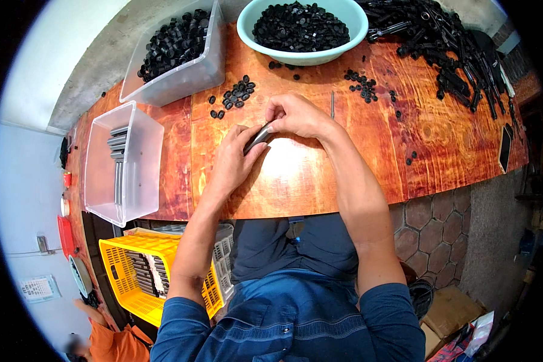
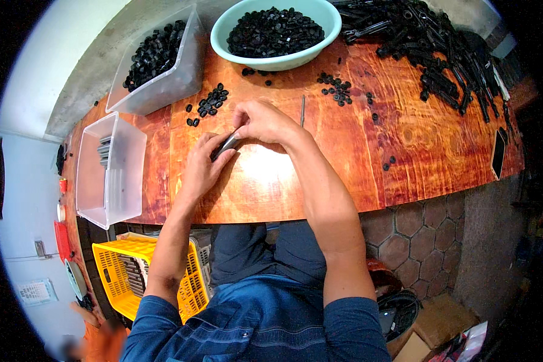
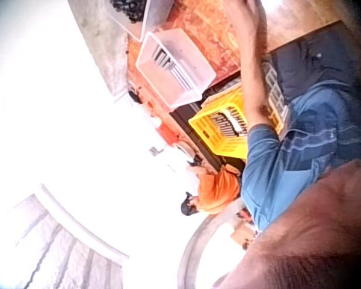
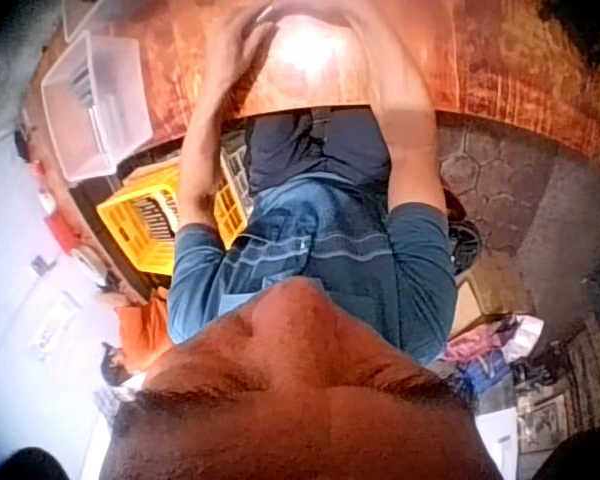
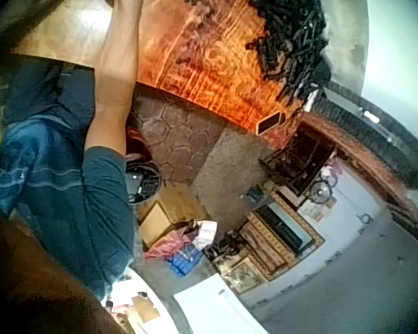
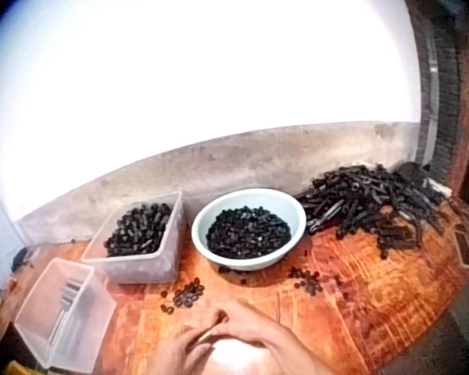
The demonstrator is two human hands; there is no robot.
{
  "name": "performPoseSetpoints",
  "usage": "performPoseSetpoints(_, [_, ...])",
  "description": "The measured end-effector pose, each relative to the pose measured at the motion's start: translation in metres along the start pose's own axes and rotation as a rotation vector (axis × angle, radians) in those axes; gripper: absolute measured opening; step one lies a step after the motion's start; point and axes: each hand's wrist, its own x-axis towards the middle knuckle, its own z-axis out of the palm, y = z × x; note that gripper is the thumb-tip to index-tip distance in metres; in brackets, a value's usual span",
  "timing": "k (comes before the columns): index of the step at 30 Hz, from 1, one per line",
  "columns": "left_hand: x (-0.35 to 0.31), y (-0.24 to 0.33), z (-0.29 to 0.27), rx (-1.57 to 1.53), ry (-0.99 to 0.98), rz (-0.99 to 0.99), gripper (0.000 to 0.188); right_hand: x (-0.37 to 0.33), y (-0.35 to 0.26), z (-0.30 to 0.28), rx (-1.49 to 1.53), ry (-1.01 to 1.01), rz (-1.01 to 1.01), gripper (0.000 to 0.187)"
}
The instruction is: The person assembles small black plastic components onto cylindrical metal rods at a wooden workbench. They repeatedly pick up a rod, insert a plastic piece, and place the assembled unit into a yellow crate. The process is repetitive and involves handling multiple identical parts.
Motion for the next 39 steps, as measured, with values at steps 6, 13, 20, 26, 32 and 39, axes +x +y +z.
performPoseSetpoints(6, [0.003, 0.002, 0.002, -0.031, -0.010, -0.022, 0.038, -0.001, -0.003, -0.003, -0.003, -0.035, 0.018, 0.014])
performPoseSetpoints(13, [-0.001, -0.006, 0.008, 0.016, 0.047, 0.054, 0.036, 0.028, -0.015, 0.030, -0.221, 0.371, 0.090, 0.021])
performPoseSetpoints(20, [0.002, -0.002, 0.006, 0.021, 0.041, 0.079, 0.032, 0.044, -0.021, 0.053, -0.645, 0.461, 0.184, 0.027])
performPoseSetpoints(26, [0.003, -0.010, 0.008, -0.068, 0.045, 0.058, 0.027, 0.050, -0.007, 0.059, -0.687, 0.528, 0.065, 0.024])
performPoseSetpoints(32, [0.008, -0.005, 0.004, -0.080, 0.018, 0.059, 0.027, 0.047, -0.006, 0.058, -0.707, 0.548, 0.085, 0.024])
performPoseSetpoints(39, [0.005, -0.012, 0.010, -0.047, 0.052, 0.095, 0.028, 0.044, -0.009, 0.062, -0.724, 0.540, 0.065, 0.023])
